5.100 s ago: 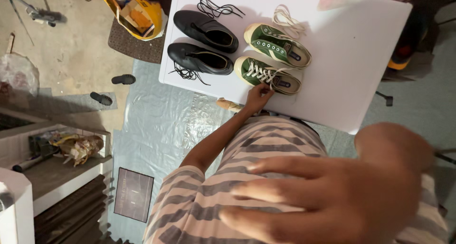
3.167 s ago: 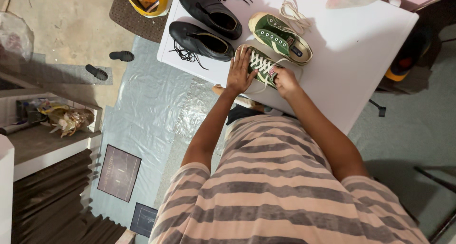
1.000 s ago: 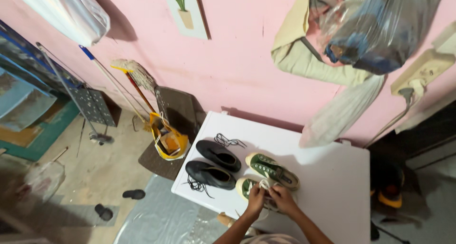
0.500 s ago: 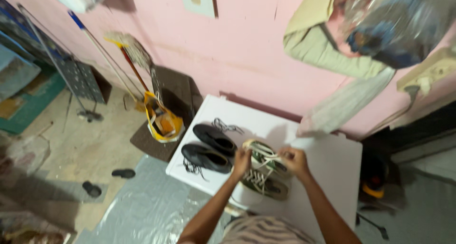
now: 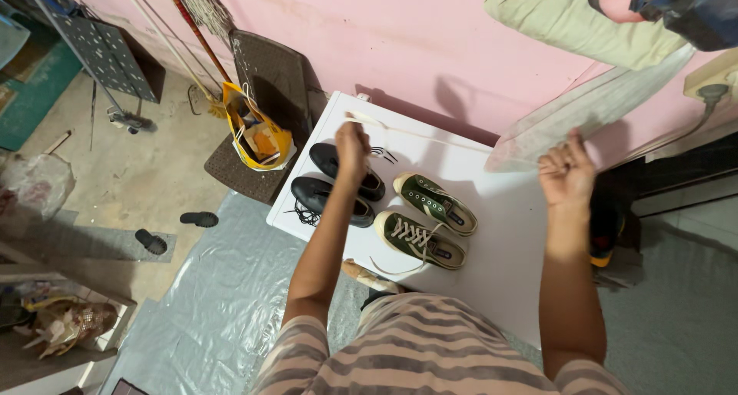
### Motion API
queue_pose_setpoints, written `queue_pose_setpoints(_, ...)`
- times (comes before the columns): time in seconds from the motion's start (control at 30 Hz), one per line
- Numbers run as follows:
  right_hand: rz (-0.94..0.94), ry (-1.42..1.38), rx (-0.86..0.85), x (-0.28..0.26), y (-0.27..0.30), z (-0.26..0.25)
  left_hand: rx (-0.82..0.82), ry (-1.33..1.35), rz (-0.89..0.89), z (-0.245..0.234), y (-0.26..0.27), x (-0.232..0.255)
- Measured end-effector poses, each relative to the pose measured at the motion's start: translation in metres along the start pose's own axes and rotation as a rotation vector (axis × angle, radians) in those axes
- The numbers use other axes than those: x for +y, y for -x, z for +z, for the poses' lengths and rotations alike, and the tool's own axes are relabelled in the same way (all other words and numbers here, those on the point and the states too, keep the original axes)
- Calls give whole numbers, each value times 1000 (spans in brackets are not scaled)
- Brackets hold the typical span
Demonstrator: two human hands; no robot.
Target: The person unlaces a pair of green canvas sneakers and a pair of black leather shoes on a white table, then relaces each pair with their original laces. The person handles the laces and shoes by hand, threading the laces through the eyelets and tying them.
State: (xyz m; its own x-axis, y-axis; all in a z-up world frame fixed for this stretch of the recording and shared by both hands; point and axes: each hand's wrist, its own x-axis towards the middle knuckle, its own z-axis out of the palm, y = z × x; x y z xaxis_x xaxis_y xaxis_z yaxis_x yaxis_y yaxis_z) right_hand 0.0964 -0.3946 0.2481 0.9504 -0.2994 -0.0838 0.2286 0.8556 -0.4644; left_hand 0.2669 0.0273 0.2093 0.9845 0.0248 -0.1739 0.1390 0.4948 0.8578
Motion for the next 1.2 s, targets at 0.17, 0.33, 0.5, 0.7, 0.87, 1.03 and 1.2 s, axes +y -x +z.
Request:
queue_pose_setpoints(0.17,-72,19,65,-27,-6,-25,102,175,-116,-23,-27,34)
queue_pose_setpoints(0.33,-109,196,39,-30,8,-6,67,-149,48,-28,-16,44)
queue_pose_setpoints(0.5,-28,567,-40,28,33,31,-316,-445,77,-22,43,7)
queue_pose_setpoints(0.7,337,452,-122,131,67,39,-676,-938,-70,-30,130,-55)
queue_pose_setpoints(0.87,362,616,-160,197,90,27,-615,-1058,508,-39,170,-57)
queue_pose_setpoints(1.03,560,550,66,232,105,22,-343,-533,209,-23,196,-62)
queue_pose_setpoints(1.2,649,397,153,251,108,5,-78,-348,38,-28,204,-108)
